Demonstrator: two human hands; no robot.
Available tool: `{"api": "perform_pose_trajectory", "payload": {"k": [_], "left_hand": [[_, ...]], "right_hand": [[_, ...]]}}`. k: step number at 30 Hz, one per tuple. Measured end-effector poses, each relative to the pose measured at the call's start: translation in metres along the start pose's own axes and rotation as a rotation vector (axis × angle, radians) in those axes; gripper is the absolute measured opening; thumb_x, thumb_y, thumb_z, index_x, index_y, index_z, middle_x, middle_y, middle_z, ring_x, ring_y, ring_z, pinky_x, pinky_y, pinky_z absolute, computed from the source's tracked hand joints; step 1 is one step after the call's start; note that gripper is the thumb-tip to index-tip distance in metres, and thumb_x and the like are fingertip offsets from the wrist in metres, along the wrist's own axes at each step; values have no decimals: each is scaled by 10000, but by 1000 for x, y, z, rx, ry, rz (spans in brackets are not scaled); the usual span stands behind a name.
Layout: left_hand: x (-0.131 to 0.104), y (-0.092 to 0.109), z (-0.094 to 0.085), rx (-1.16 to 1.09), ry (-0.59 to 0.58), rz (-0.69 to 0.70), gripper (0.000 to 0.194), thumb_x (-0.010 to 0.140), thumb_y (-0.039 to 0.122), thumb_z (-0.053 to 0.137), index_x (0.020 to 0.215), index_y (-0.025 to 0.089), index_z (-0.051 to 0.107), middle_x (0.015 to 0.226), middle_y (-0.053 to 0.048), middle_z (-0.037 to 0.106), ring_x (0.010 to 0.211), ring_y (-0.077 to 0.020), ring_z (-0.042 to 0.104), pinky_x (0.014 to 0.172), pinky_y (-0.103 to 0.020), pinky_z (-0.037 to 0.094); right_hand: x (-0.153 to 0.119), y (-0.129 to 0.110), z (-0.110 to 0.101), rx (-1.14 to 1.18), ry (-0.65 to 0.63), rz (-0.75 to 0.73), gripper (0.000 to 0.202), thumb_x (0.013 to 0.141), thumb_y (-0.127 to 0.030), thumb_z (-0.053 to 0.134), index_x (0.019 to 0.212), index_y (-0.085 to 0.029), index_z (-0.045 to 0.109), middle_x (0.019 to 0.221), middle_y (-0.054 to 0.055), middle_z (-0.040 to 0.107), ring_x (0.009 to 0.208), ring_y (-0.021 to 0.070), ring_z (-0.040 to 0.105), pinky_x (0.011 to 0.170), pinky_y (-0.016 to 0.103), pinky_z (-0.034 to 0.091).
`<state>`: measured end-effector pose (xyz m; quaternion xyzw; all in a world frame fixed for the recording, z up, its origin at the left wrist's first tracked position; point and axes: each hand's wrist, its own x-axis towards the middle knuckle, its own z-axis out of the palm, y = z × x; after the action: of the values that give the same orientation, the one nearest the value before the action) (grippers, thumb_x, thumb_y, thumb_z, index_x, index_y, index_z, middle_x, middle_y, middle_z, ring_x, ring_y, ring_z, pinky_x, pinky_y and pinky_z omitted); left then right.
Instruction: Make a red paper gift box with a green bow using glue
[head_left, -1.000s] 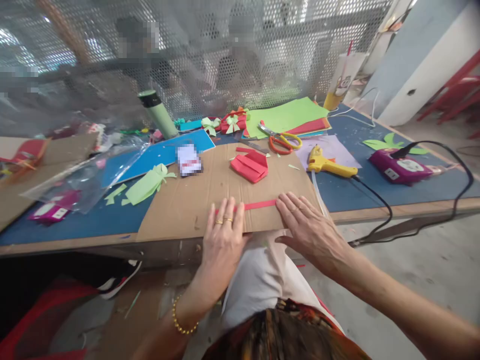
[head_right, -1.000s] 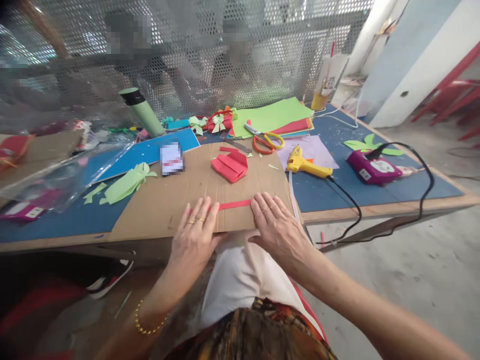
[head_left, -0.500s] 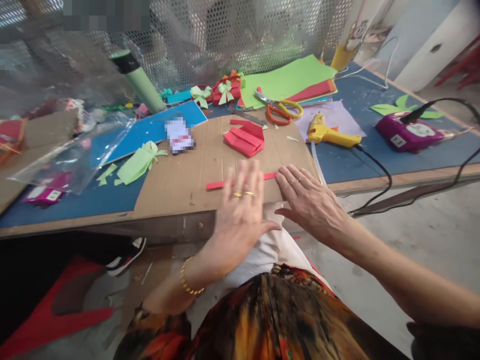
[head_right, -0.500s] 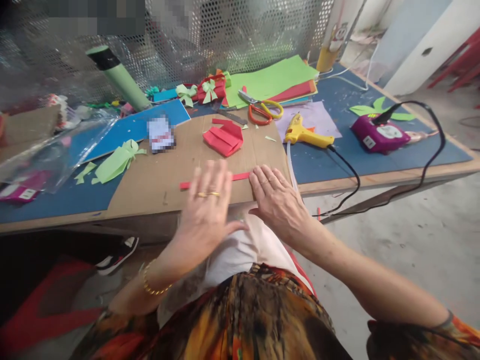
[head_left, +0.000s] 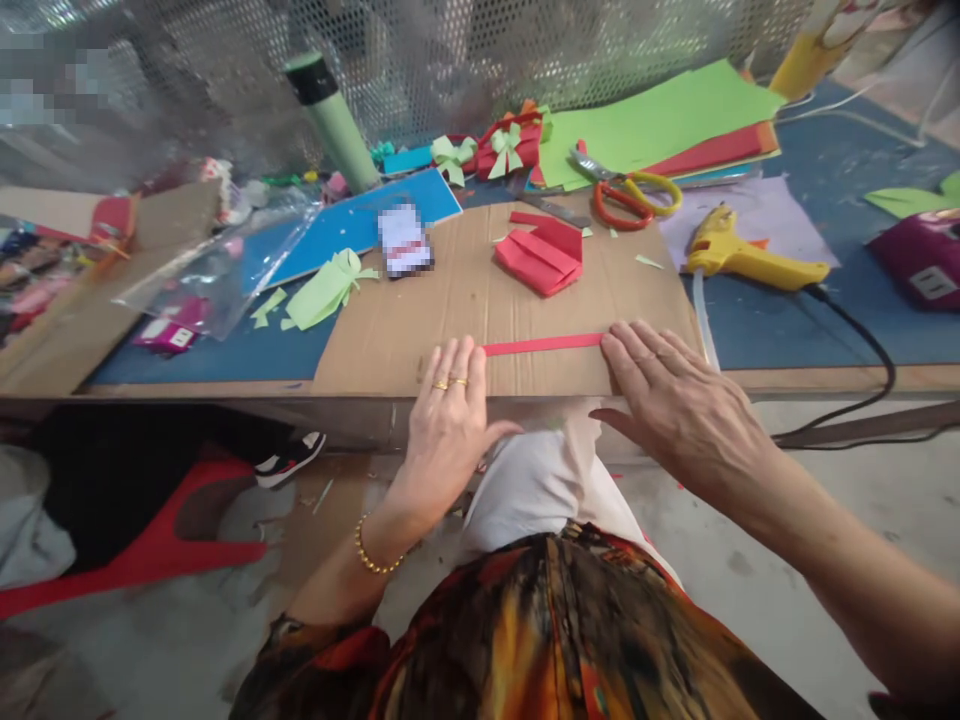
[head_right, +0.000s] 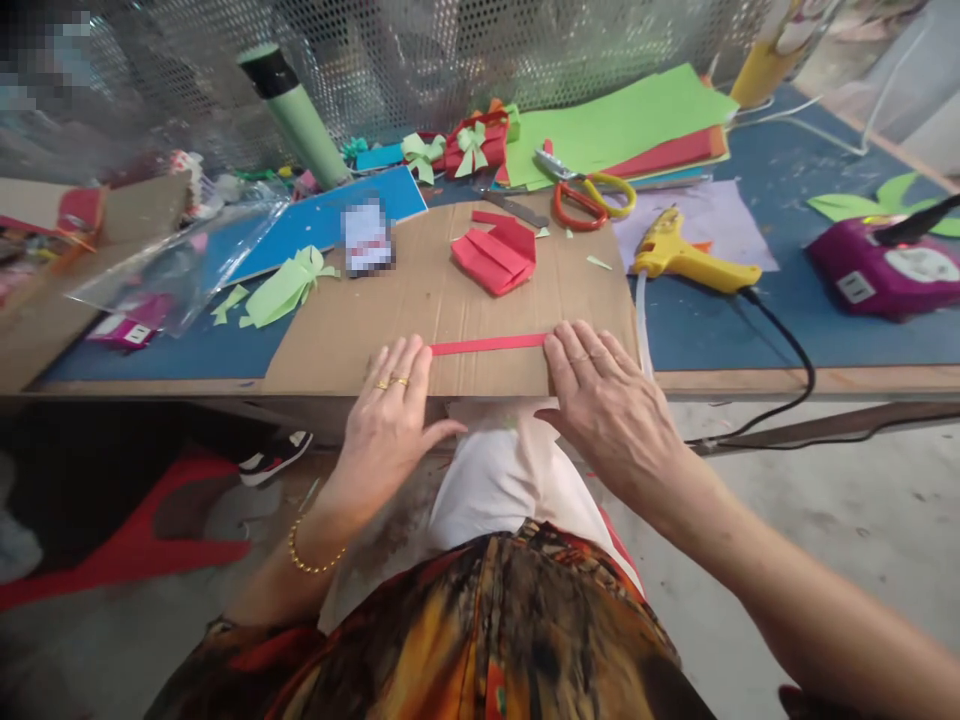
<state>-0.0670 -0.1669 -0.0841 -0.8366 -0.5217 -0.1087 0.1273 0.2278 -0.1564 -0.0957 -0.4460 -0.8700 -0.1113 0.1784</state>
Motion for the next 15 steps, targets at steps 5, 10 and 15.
{"api": "perform_pose_trajectory", "payload": {"k": [5, 10, 15], "left_hand": [[-7, -6, -19, 30, 77, -115, 965, 1024, 690, 669, 1611, -63, 524, 1645, -413, 527, 1630, -534, 453, 1349, -758, 329], [38, 25, -25, -41, 111, 93, 880, 1067, 665, 610, 1719, 95, 453, 1829, -264, 339, 1743, -447, 251, 1413, -697, 236], [71, 46, 13, -53, -19, 312, 976, 1043, 679, 652, 1660, -54, 466, 1722, -329, 488, 1661, -390, 460, 1376, -559, 402]], "right_hand": [[5, -2, -2, -23, -46, 1, 748, 1038, -315, 727, 1651, 40, 488, 1673, 356, 532, 1588, 455, 533, 1296, 653, 472], [11, -9, 1, -83, -20, 34, 712, 1049, -344, 726, 1602, 64, 538, 1626, 366, 576, 1557, 457, 569, 1275, 636, 494], [12, -9, -1, -164, 22, -13, 580, 1092, -325, 643, 1538, 45, 615, 1562, 324, 655, 1484, 418, 645, 1228, 588, 544]]}}
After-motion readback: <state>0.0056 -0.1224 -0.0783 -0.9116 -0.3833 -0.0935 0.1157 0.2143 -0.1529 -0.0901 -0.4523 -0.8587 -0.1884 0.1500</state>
